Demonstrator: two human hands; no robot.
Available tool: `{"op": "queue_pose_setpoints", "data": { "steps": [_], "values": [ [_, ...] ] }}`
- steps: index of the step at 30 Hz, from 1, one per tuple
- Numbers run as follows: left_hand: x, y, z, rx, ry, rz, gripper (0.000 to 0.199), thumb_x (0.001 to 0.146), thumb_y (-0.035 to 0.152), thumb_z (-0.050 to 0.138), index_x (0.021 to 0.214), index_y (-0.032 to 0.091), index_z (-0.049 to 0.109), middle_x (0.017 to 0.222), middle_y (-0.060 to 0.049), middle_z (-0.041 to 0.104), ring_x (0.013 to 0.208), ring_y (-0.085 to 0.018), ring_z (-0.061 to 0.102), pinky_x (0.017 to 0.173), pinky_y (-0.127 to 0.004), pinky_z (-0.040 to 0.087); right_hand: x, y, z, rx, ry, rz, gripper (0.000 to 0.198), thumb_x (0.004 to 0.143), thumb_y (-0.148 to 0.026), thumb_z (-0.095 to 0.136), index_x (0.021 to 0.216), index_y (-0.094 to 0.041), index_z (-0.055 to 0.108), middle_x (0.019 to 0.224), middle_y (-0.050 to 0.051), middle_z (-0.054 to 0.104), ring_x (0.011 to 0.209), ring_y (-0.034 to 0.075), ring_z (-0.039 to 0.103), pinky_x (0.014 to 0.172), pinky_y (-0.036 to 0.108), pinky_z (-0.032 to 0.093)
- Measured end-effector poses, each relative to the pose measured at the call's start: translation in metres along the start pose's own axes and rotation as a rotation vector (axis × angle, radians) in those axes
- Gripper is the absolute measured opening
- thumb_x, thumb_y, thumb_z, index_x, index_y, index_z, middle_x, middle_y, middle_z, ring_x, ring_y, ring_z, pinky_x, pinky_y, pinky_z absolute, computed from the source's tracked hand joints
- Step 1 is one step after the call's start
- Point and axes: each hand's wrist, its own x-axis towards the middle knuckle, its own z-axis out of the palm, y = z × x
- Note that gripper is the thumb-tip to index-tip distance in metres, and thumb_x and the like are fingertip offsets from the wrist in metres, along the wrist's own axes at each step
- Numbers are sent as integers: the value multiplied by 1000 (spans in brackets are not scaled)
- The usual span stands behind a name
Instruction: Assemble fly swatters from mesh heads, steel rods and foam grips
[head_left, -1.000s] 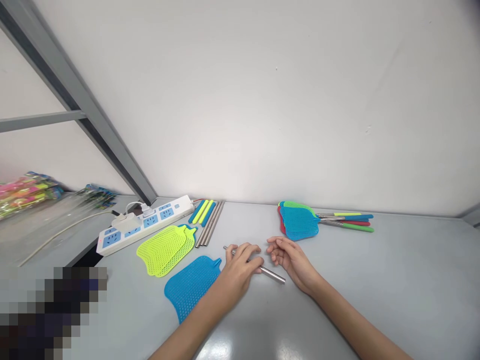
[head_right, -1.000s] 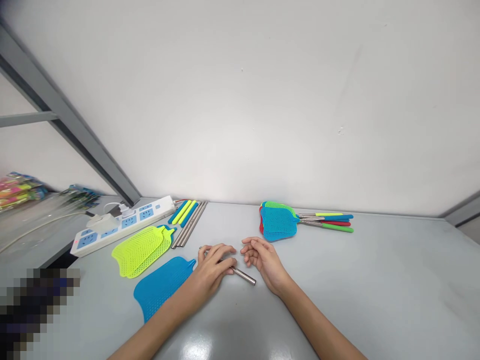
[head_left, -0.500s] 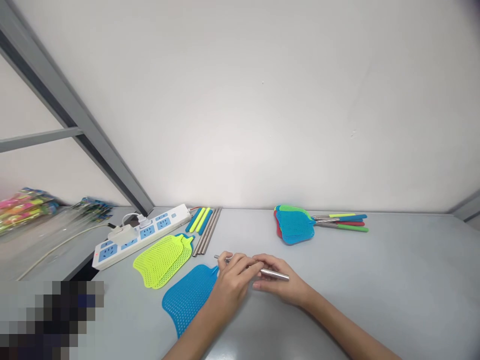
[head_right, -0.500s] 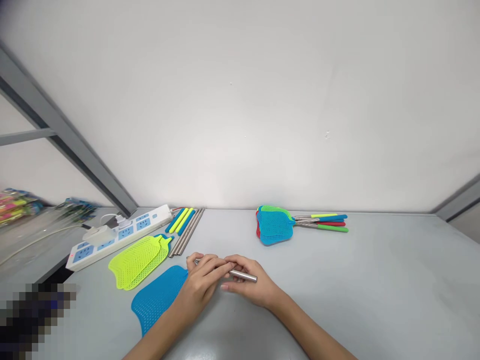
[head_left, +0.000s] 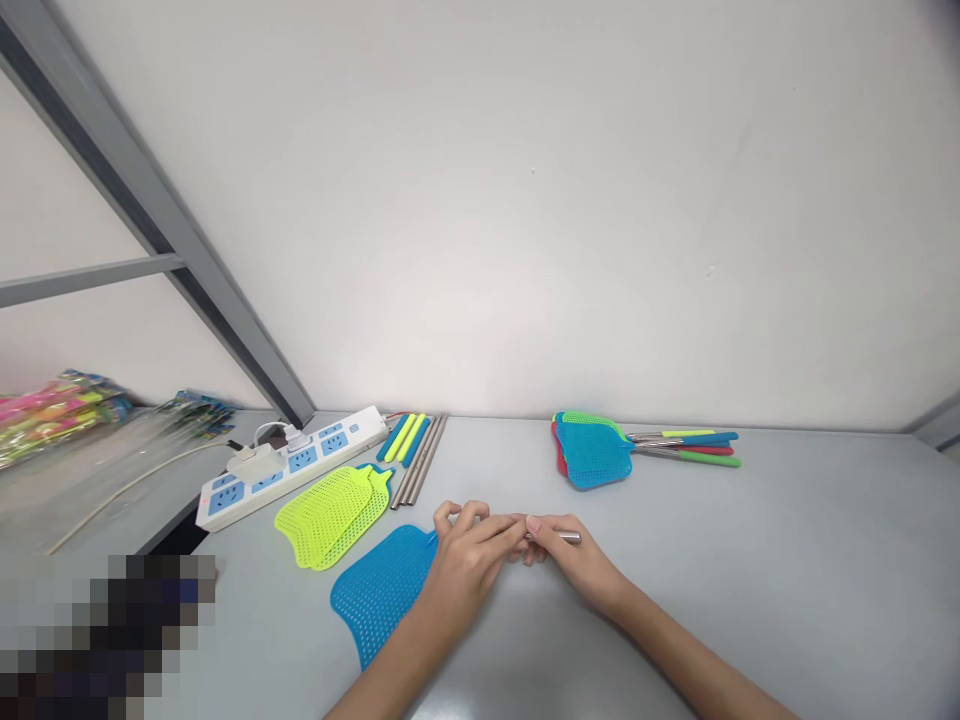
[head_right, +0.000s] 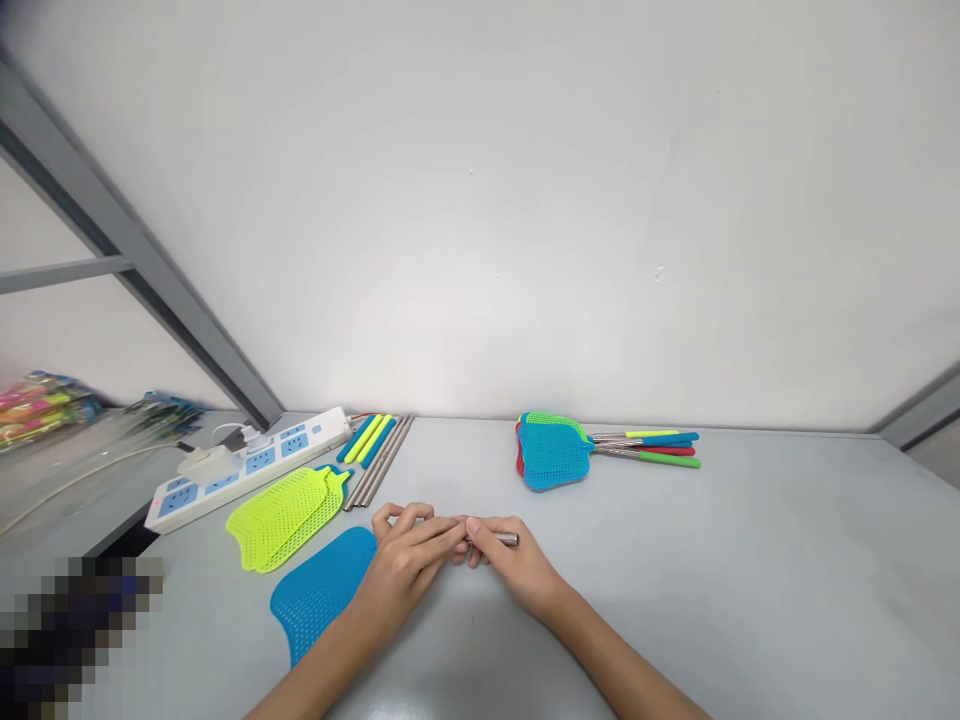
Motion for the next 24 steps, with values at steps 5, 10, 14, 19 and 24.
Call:
{"op": "queue_pose_setpoints", "data": {
  "steps": [5,10,14,19,24],
  "values": [
    [2,0,2,15,26,-36,28,83,22,41,105,33,54,100,2,62,84,-18,45,73,-37,21,3,6,-2,78,65,53,32,78,-39,44,76,-16,67,56,2,55,57,13,47,57,27,35],
    [2,1,2,-29,147,-123,28,83,20,41,106,31,53,101,-1,59,88,-16,49,79,-36,22,5,7,-10,411,104,57,34,80,-36,40,89,-14,64,69,7,60,62,15,51,58,28,36],
    [1,-11,5,-17,290,-268,30,82,22,40,110,27,48,108,-5,50,94,-18,48,83,-36,25,7,9,-15,605,271,106,27,76,-35,50,90,-15,63,71,6,59,65,14,50,59,26,37],
    [0,-35,1,-32,262,-449,29,78,31,43,106,25,48,103,-4,49,93,-20,48,80,-34,33,10,11,-19,739,302,136,17,70,-25,59,85,-18,62,68,2,54,63,10,47,57,23,37],
    [-4,-55,-23,-121,89,-467,34,74,37,46,105,24,44,95,-2,51,80,-18,50,73,-31,38,11,12,-21,788,309,125,16,69,-23,61,84,-19,60,63,-1,51,61,9,45,56,21,36]
  ]
}}
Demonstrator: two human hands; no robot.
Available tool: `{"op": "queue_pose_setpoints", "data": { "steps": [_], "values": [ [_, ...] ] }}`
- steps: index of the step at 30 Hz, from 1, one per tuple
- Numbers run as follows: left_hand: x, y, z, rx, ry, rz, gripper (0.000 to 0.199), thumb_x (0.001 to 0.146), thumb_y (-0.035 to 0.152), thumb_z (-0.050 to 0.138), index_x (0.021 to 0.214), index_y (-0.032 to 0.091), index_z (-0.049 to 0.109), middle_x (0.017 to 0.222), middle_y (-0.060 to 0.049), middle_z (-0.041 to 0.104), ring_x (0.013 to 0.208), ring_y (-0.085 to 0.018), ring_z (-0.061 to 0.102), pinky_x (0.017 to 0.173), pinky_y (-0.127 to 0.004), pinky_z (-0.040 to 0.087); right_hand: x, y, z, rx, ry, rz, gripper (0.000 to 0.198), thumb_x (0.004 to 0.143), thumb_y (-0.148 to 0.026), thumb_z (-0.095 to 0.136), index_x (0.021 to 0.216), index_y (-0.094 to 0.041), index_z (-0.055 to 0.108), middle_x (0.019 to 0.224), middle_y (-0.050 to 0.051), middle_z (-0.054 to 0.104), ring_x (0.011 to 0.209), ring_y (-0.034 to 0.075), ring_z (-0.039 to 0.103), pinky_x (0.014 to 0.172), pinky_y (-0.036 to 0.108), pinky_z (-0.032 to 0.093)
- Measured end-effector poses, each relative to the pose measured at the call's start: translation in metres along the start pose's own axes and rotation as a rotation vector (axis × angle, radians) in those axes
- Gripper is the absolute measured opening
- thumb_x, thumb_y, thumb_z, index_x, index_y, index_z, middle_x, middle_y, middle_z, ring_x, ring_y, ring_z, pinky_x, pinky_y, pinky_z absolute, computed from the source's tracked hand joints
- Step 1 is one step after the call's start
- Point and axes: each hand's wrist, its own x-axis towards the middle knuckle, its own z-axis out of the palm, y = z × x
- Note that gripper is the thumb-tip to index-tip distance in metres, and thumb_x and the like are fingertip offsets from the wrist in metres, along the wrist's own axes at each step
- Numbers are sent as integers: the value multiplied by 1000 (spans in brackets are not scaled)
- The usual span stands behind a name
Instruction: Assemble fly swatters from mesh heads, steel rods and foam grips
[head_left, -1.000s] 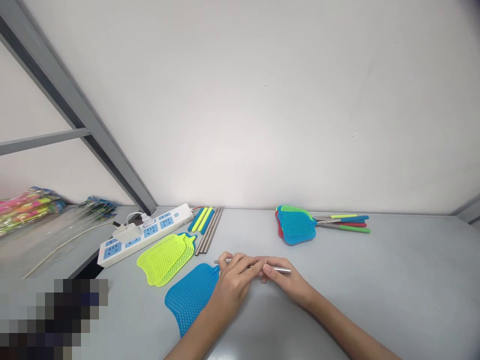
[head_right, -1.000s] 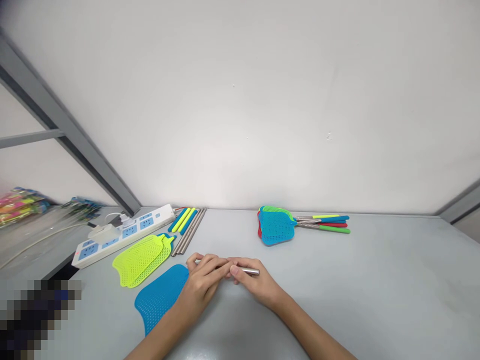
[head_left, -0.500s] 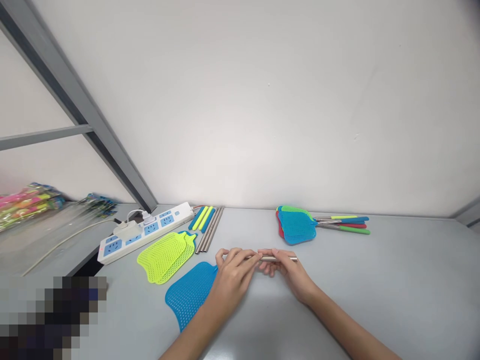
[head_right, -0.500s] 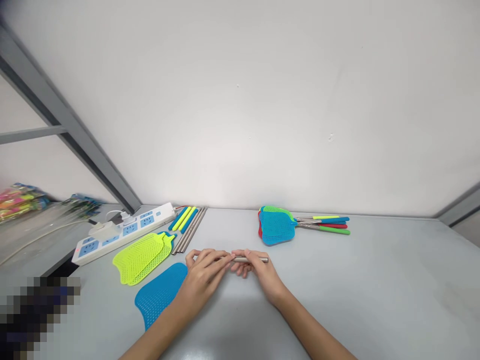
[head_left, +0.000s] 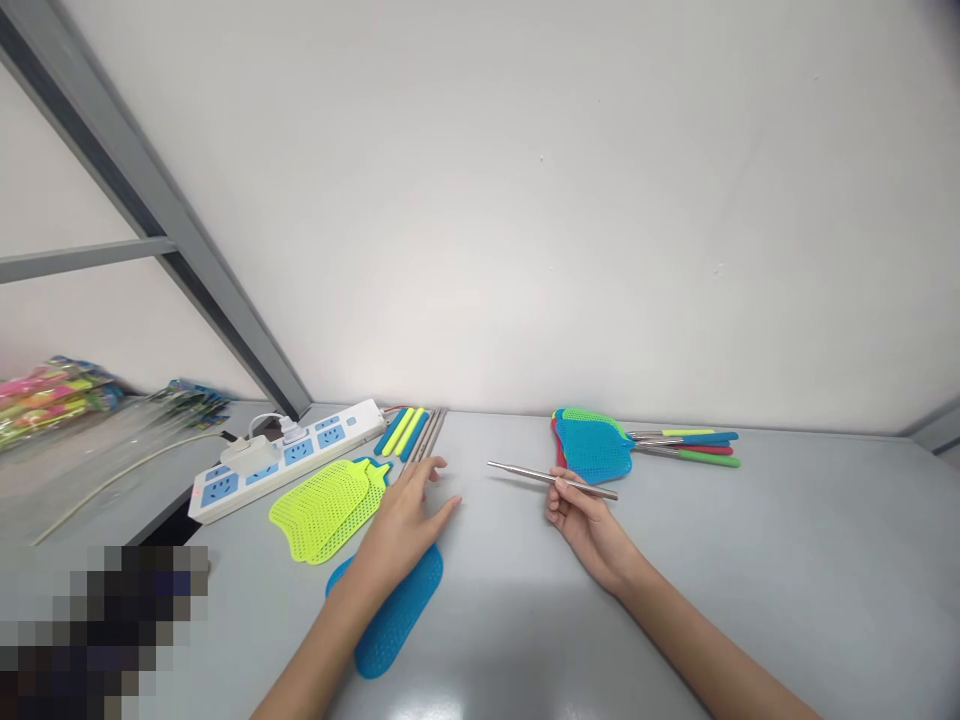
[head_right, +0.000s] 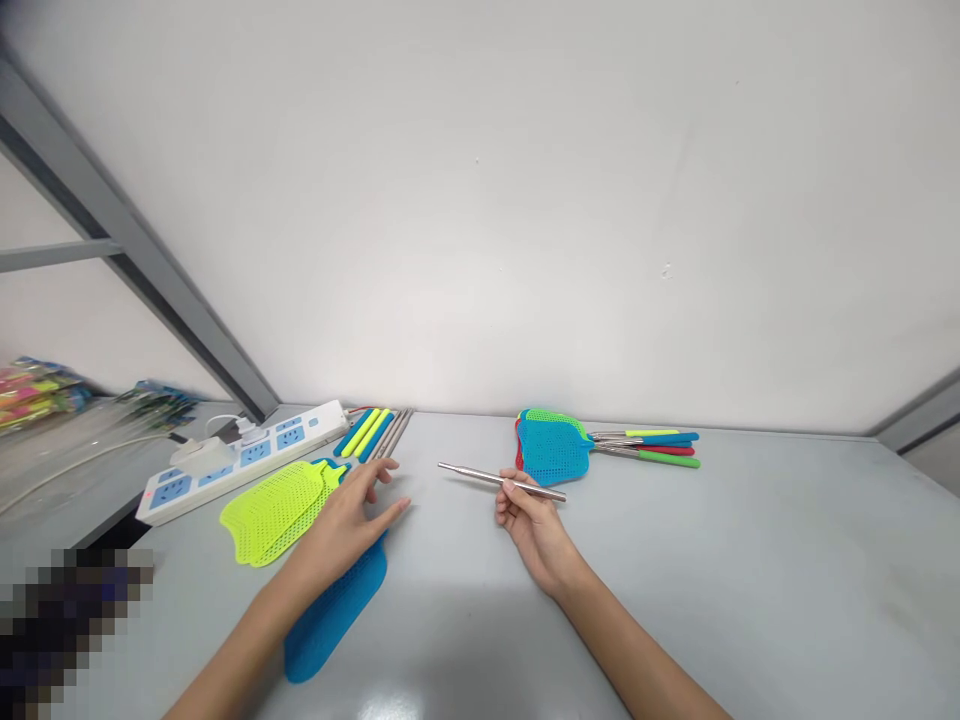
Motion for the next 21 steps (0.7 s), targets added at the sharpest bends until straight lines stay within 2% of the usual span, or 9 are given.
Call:
{"op": "queue_pose_setpoints", "data": {
  "steps": [2,5,8,11,17,21],
  "values": [
    [2,-6,-10,12,-80,5,28,73,41,47,92,22,49,93,-3,52,83,-19,49,73,-31,38,0,0,1,-18,3,-16,15,70,-25,60,84,-18,60,62,-1,51,59,9,44,55,21,36],
    [3,-12,-20,27,-163,-35,30,67,47,51,81,21,51,88,-2,53,83,-21,49,71,-30,37,0,2,2,-79,4,-32,16,72,-29,57,80,-15,59,59,-1,50,55,8,43,52,21,34],
    [1,-14,-21,26,-269,-88,33,61,47,57,78,20,50,82,-1,53,78,-20,49,66,-29,37,-1,5,3,-146,5,-52,18,73,-32,55,74,-14,56,55,0,51,51,8,42,50,21,33],
    [-2,-14,-18,38,-356,-95,26,60,41,59,72,19,49,75,0,52,72,-18,49,61,-27,36,-3,6,4,-177,8,-84,17,74,-33,54,70,-16,51,53,0,52,50,9,42,49,22,32],
    [-5,-13,-16,50,-376,-99,15,67,32,52,62,19,47,70,0,51,68,-17,49,59,-27,35,-3,6,4,-147,38,-91,18,75,-33,53,69,-16,49,53,-1,51,49,9,42,49,22,33],
    [-3,-2,-13,39,-298,35,14,71,33,50,67,19,51,80,-2,51,78,-19,49,69,-30,37,-2,7,4,-143,49,-91,18,75,-33,52,70,-16,50,52,-1,50,49,8,41,49,22,33]
  ]
}}
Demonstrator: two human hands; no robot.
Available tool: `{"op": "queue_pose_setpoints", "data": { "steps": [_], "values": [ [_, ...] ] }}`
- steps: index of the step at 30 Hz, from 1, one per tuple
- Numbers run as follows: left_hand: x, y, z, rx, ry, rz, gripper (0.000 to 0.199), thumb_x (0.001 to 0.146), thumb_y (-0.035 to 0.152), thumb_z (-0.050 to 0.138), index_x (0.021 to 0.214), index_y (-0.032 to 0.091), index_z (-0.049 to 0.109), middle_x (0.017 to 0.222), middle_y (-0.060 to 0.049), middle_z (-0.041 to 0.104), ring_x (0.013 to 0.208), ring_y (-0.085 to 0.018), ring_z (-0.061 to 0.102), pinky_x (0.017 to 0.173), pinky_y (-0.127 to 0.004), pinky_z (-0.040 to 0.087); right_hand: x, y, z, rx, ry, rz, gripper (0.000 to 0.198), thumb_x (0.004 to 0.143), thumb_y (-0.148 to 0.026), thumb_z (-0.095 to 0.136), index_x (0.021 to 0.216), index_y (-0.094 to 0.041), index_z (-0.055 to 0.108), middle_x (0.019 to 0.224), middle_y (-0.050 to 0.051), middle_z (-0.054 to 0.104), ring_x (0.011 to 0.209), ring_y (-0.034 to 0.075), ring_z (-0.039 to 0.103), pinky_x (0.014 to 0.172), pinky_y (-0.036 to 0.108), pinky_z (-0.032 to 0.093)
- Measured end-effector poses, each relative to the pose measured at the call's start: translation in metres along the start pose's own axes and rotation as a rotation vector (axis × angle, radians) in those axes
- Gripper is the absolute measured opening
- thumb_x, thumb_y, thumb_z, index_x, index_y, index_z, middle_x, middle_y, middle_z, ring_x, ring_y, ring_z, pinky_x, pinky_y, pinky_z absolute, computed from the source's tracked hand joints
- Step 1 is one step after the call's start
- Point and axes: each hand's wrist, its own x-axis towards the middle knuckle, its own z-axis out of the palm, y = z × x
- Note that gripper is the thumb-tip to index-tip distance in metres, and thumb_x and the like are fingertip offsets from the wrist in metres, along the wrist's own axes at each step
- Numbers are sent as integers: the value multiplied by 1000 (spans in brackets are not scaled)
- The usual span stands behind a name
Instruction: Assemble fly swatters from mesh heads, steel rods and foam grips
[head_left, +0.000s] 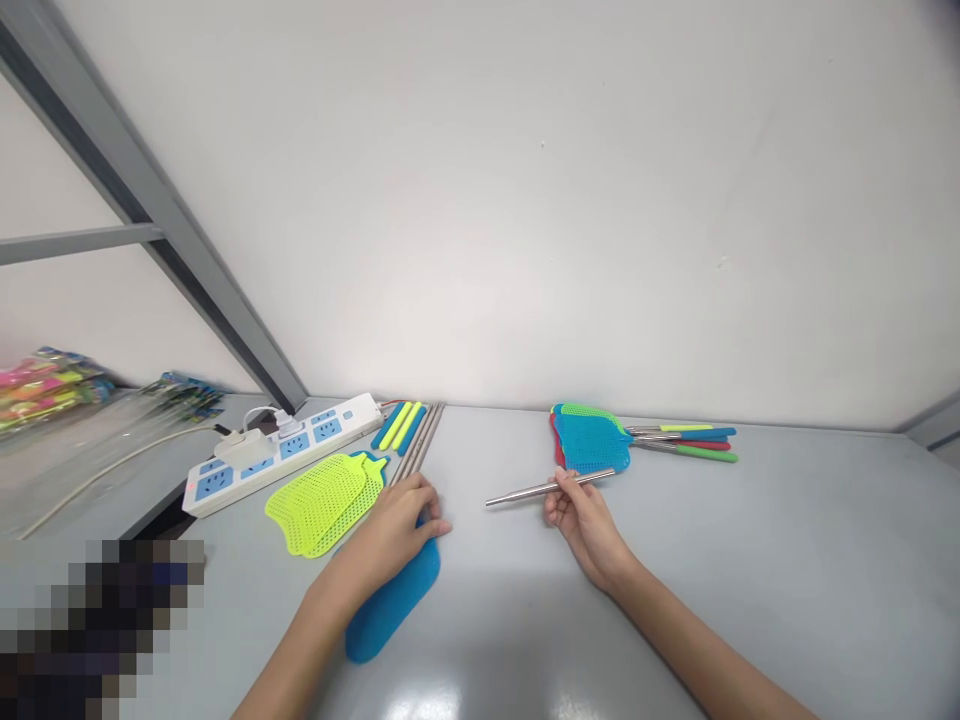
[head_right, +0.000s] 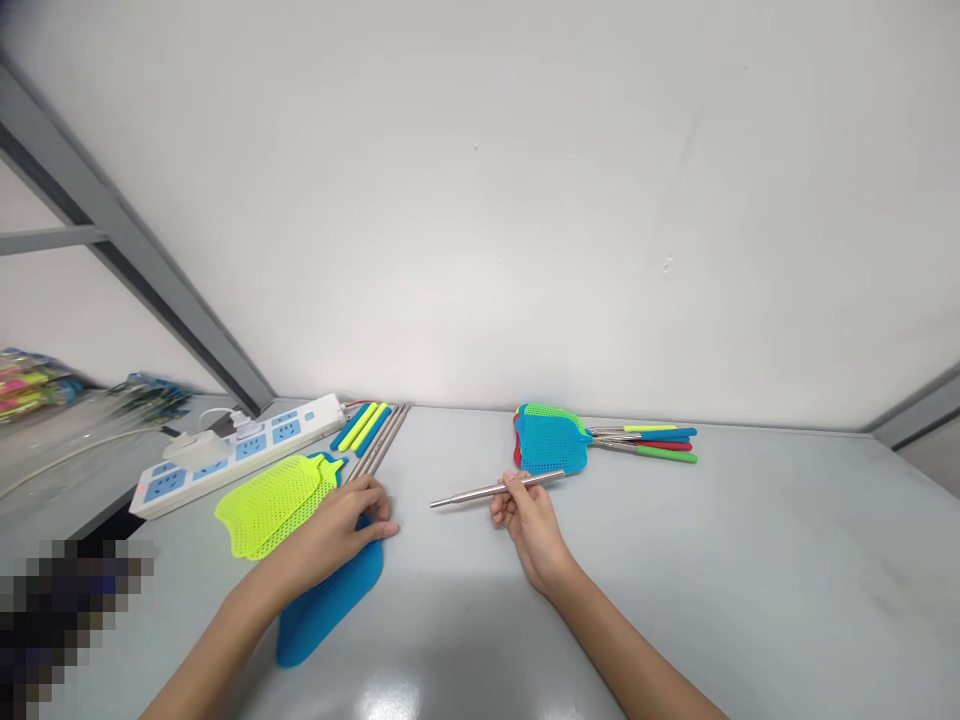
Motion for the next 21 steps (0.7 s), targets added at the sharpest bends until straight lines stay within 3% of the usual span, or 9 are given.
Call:
{"op": "queue_pose_setpoints", "data": {
  "steps": [4,7,14,21],
  "values": [
    [2,16,9,-21,108,166,14,75,34,47,76,21,53,97,-3,46,95,-19,43,84,-33,32,0,0,1,31,40,0,19,74,-34,53,70,-16,51,52,-1,49,49,9,42,48,21,33],
    [1,25,17,-67,131,211,15,79,34,42,81,22,52,104,-3,43,100,-19,39,88,-34,29,0,-1,2,53,66,-3,20,73,-35,54,69,-16,52,53,-1,49,49,9,42,47,22,33],
    [3,33,30,-178,40,188,17,83,32,33,80,21,46,86,-2,49,85,-17,43,78,-32,35,0,-1,3,60,80,-14,19,70,-35,57,67,-17,52,55,-1,49,49,10,43,46,23,33],
    [6,33,37,-239,91,213,14,82,29,36,74,19,43,78,-1,45,75,-15,45,72,-28,37,0,2,2,65,97,-63,18,71,-31,57,64,-17,49,54,-2,47,47,8,43,45,22,32]
  ]
}}
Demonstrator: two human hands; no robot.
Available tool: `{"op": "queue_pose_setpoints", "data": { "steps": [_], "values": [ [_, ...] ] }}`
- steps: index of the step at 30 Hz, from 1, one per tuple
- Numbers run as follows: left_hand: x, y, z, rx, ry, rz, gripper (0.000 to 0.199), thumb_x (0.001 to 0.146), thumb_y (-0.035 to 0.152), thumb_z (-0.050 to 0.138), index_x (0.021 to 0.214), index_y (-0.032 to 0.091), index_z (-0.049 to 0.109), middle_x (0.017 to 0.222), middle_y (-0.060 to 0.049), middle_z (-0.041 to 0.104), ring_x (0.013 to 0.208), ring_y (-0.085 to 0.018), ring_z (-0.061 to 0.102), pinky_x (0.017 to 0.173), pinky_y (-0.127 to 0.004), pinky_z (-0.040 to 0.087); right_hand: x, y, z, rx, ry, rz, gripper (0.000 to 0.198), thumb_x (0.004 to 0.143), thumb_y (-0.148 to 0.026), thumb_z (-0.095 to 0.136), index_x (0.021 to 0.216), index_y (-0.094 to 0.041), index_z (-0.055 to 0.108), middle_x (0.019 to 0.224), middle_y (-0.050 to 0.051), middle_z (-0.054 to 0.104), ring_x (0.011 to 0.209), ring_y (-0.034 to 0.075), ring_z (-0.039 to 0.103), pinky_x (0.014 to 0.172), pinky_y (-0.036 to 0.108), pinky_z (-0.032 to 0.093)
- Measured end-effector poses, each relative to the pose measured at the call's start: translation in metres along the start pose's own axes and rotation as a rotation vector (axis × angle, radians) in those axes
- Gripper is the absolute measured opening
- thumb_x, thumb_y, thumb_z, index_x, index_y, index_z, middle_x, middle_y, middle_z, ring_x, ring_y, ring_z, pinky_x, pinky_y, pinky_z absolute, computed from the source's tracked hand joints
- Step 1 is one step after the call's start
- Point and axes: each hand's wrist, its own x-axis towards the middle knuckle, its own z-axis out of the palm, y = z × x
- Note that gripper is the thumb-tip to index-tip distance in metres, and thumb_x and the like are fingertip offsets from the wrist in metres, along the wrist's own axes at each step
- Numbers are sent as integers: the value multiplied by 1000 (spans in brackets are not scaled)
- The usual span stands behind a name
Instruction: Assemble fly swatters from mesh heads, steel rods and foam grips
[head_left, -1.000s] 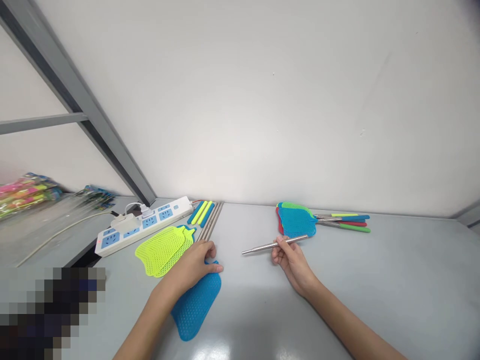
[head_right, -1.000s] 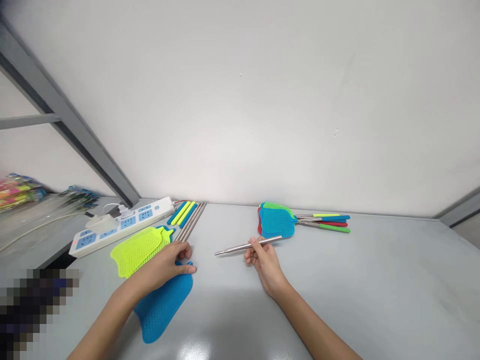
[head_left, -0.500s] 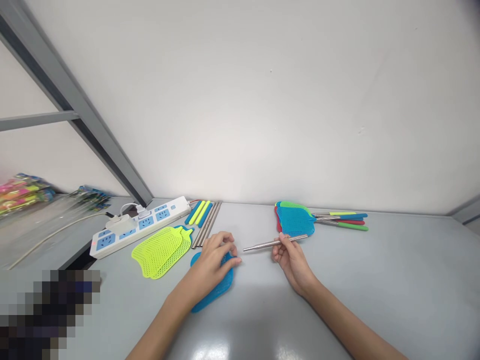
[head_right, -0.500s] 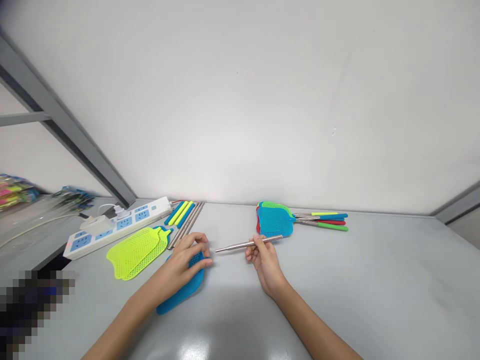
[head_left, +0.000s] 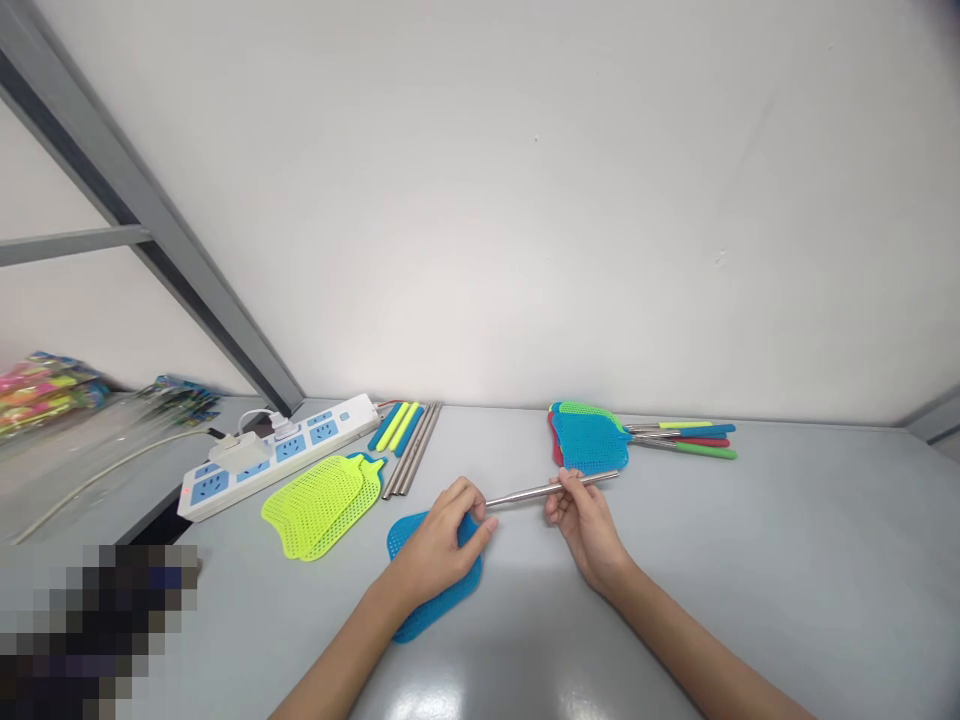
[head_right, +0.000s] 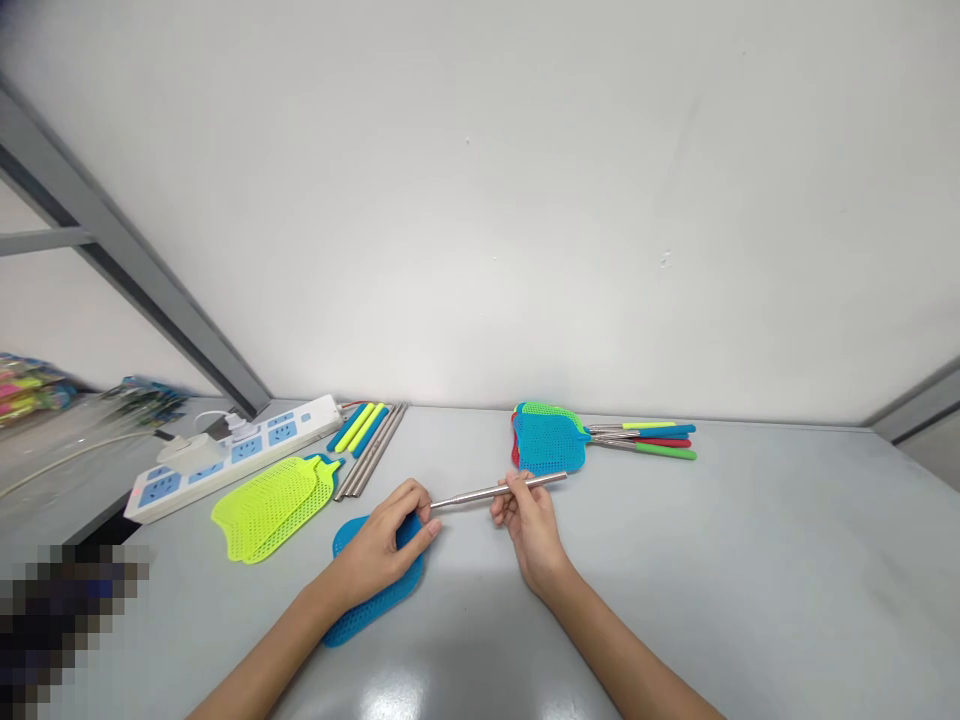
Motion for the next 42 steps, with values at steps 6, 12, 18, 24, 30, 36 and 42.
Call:
{"op": "queue_pose_setpoints", "data": {
  "steps": [6,12,18,24,30,36,42],
  "values": [
    [2,3,0,-33,-12,6,24,85,31,27,75,19,46,76,-2,45,73,-15,45,71,-28,37,-2,2,1,-43,72,-54,20,70,-32,58,61,-17,47,51,-4,46,44,8,42,43,21,31],
    [2,2,3,-4,-48,13,29,86,32,24,70,19,44,70,-1,45,70,-15,44,69,-30,36,-2,0,1,-113,28,-45,21,70,-36,56,63,-17,50,48,-2,47,45,9,42,45,22,32],
    [2,2,5,-33,-31,-14,29,86,32,24,67,19,42,68,0,44,68,-14,43,67,-28,36,-1,2,1,-105,61,-43,21,69,-35,57,62,-17,49,48,-3,46,44,9,41,44,22,31],
    [2,-4,5,-88,60,-64,31,86,30,26,63,19,42,64,0,43,62,-13,41,62,-26,36,-1,3,-2,-130,142,-146,24,71,-35,55,57,-19,44,43,-5,43,40,8,38,43,22,29],
    [2,-6,2,-124,131,-107,30,85,31,27,62,19,42,62,1,42,60,-12,40,60,-25,36,-4,3,-2,-262,125,-158,22,71,-35,55,59,-19,46,41,-5,43,40,9,37,44,23,29],
    [3,-6,2,-137,134,-125,32,85,34,26,63,19,43,62,1,42,61,-13,43,62,-25,37,-6,0,0,-276,68,-144,25,70,-37,55,56,-19,45,41,-5,44,40,9,37,45,23,29],
    [3,-7,4,-151,142,-112,32,85,33,28,63,18,45,63,1,44,62,-12,44,62,-24,37,-5,1,-1,-279,53,-153,22,71,-34,55,56,-18,48,41,-5,44,40,8,37,46,22,29]
  ]
}}
